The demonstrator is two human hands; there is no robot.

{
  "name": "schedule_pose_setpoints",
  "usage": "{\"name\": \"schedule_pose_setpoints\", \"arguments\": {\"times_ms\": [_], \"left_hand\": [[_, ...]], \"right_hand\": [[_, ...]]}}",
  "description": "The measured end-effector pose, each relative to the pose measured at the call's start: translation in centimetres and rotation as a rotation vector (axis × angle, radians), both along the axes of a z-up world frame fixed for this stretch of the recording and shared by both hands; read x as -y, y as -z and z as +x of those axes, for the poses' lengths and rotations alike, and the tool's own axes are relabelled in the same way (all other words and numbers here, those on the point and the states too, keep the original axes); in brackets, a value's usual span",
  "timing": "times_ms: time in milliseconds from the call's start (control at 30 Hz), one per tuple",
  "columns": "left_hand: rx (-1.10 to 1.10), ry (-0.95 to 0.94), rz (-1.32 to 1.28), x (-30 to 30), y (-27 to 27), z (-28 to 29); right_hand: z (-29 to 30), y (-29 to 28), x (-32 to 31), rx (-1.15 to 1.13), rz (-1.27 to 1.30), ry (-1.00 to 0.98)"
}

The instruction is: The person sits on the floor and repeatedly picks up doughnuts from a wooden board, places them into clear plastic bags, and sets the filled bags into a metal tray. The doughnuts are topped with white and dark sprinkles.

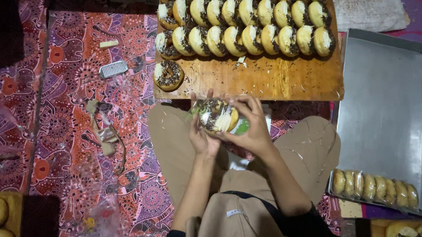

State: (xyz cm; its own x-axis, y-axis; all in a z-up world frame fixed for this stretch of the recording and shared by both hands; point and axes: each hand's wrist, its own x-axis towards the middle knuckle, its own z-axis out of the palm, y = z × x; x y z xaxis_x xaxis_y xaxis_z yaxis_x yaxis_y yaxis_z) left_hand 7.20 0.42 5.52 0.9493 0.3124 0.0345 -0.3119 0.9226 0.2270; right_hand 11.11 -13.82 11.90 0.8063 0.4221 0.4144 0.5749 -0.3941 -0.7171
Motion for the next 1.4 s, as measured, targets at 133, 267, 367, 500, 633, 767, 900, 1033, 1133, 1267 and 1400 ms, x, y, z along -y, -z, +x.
{"name": "schedule_pose_setpoints", "arguments": {"times_ms": [133, 267, 367, 500, 633, 767, 900, 1033, 1133, 1267, 1400], "left_hand": [[-0.042, -0.005, -0.011, 0.2, -1.1, 0.7], [0.019, 0.022, 0.111, 1.7, -1.8, 0.5], [0.043, 0.068, 0.162, 2.3, -2.7, 0.1], [0.114, 0.087, 0.023, 1.7, -4.0, -0.4], [0.059, -0.016, 0.089, 1.2, -4.8, -0.6], [-0.014, -0.13, 0.211, 0.8, -5.5, -0.1], [0.036, -0.015, 0.264, 0.9, -5.8, -0.5], [0.076, 0.136, 0.212, 2.2, -6.3, -1.0], [-0.026, 0.195, 0.112, 2.2, -6.2, -1.1], [-0.022, 0.19, 0.138, 1.3, -4.8, -0.7], [-0.132, 0.204, 0.287, 2.1, -1.8, -2.6]], "right_hand": [[-0.7, 1.3, -0.2, -0.085, 0.172, 0.034], [-0.7, 1.5, 0.2, -0.041, 0.167, -0.001], [0.3, 0.9, 0.8, 0.071, 0.039, 0.017], [0.9, 1.0, 1.8, -0.04, 0.188, -0.102], [-0.2, 3.0, 1.2, -0.248, 0.389, -0.146], [-0.9, 3.9, 0.3, -0.413, 0.649, -0.139], [-0.6, 1.9, 0.2, -0.151, 0.49, -0.205], [0.2, -1.8, 0.1, 0.082, -0.045, -0.018], [-0.2, -3.6, 0.4, 0.176, -0.314, 0.037], [-2.2, -4.5, 1.3, -0.134, 0.286, -0.067], [-3.4, -3.7, 1.8, -0.225, 0.43, 0.029]]}}
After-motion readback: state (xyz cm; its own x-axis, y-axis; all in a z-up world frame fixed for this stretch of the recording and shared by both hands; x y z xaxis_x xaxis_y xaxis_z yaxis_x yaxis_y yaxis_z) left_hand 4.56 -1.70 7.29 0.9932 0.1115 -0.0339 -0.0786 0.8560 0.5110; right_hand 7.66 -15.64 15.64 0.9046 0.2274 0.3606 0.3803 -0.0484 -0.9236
